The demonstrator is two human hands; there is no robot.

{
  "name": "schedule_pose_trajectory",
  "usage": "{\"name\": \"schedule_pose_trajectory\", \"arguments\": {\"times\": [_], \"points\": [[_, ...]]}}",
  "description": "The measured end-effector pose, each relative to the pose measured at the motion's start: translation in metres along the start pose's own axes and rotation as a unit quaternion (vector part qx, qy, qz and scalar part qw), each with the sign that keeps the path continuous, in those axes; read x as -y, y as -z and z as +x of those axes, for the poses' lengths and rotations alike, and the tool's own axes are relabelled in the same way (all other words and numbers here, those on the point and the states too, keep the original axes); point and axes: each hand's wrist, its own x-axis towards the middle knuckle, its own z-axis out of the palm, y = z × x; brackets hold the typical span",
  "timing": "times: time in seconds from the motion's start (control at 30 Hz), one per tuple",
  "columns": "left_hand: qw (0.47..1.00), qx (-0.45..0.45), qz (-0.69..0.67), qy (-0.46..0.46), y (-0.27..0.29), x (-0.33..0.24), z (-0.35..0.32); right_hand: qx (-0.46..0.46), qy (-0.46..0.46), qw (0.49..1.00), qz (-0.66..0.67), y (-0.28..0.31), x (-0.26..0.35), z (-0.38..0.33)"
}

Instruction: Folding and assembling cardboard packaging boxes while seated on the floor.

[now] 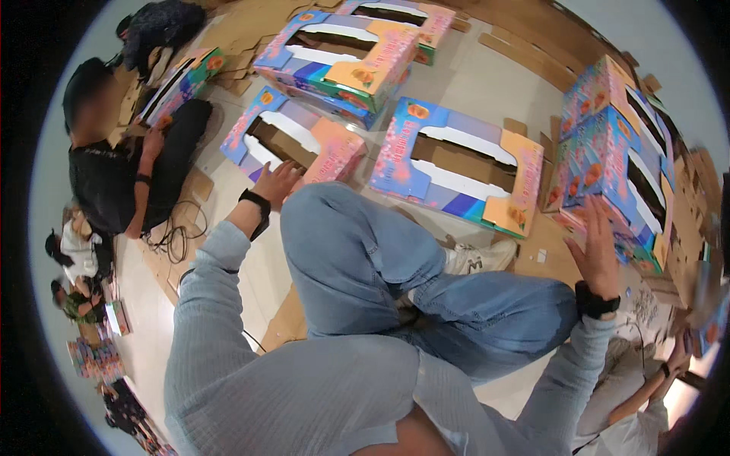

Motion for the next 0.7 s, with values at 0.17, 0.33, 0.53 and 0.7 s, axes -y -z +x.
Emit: {"name": "schedule_pose_trajectory", "arguments": {"times": [0.17, 0.33, 0.53, 0.7], "points": [[0.995, -0.085, -0.005, -0.046, -0.016, 0.002, 0.004, 0.001, 0.010, 1.000, -0.027, -0.002, 0.022, 0.009], [0.980, -0.185, -0.019, -0.071, 0.018, 0.012, -0.019, -0.027, 0.019, 0.999, -0.015, -0.009, 0.031, 0.009], [0.963, -0.228, -0.097, 0.108, 0.092, 0.020, -0.063, -0.001, 0.014, 1.000, -0.010, -0.014, 0.023, 0.008], [0.888, -0.420, -0.164, 0.088, 0.171, 0.009, -0.073, 0.037, 0.016, 0.999, 0.033, -0.019, 0.026, 0.015]]}}
